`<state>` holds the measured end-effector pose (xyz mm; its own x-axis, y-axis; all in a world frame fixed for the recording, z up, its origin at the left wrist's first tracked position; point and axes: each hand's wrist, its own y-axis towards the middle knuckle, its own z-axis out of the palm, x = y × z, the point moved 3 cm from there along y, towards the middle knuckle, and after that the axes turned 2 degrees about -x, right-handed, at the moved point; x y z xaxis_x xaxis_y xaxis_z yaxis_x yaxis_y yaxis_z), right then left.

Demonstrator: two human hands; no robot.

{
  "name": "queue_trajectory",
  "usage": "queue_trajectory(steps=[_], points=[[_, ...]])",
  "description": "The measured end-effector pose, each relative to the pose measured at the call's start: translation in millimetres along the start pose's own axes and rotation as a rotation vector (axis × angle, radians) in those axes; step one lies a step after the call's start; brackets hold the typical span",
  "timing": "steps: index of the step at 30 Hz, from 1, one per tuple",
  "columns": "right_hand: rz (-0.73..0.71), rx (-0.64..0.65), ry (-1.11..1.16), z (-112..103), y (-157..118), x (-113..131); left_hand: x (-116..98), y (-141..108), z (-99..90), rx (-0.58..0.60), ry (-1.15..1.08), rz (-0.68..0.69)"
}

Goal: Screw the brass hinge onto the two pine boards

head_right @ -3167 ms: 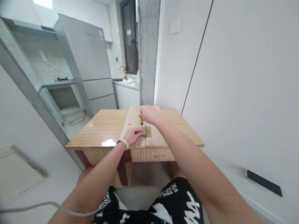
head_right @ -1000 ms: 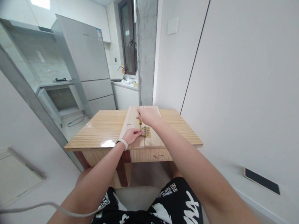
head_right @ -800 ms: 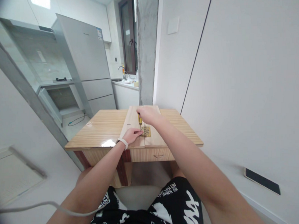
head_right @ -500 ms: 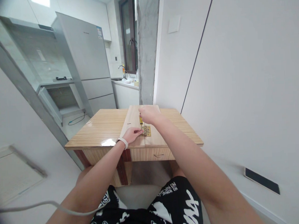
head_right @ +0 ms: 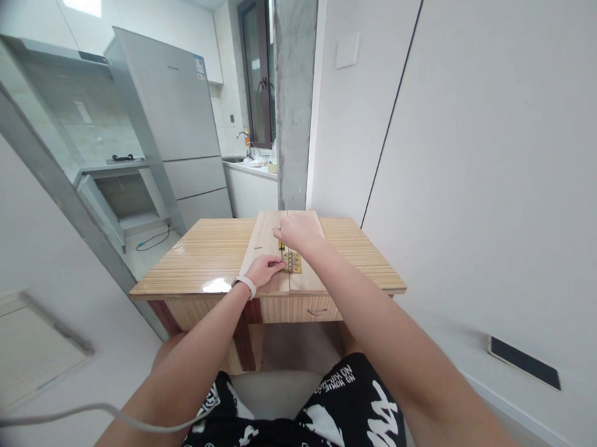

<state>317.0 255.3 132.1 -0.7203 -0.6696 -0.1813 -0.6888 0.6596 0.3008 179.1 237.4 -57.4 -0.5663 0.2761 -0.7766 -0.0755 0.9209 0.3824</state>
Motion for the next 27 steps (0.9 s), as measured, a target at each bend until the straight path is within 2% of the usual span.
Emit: queue_trajectory(steps=[6, 17, 22, 27], points=[[-0.221, 0.076, 0.124, -3.5, 1.1, -2.2, -1.1, -1.4, -0.7, 0.000, -0.035, -0.030], [-0.262, 0.076, -0.006, -5.4, 2.3, -3.0, -3.5, -2.2, 2.1, -0.002, -0.078, -0.041], [-0.239, 0.080, -0.041, -6.0, -0.1, -2.8, 1.5, -1.7, 4.1, -0.010, -0.155, -0.058], [-0.205, 0.057, -0.047, -6.5, -1.8, -2.5, -3.4, -3.0, 3.1, -0.016, -0.153, -0.063]])
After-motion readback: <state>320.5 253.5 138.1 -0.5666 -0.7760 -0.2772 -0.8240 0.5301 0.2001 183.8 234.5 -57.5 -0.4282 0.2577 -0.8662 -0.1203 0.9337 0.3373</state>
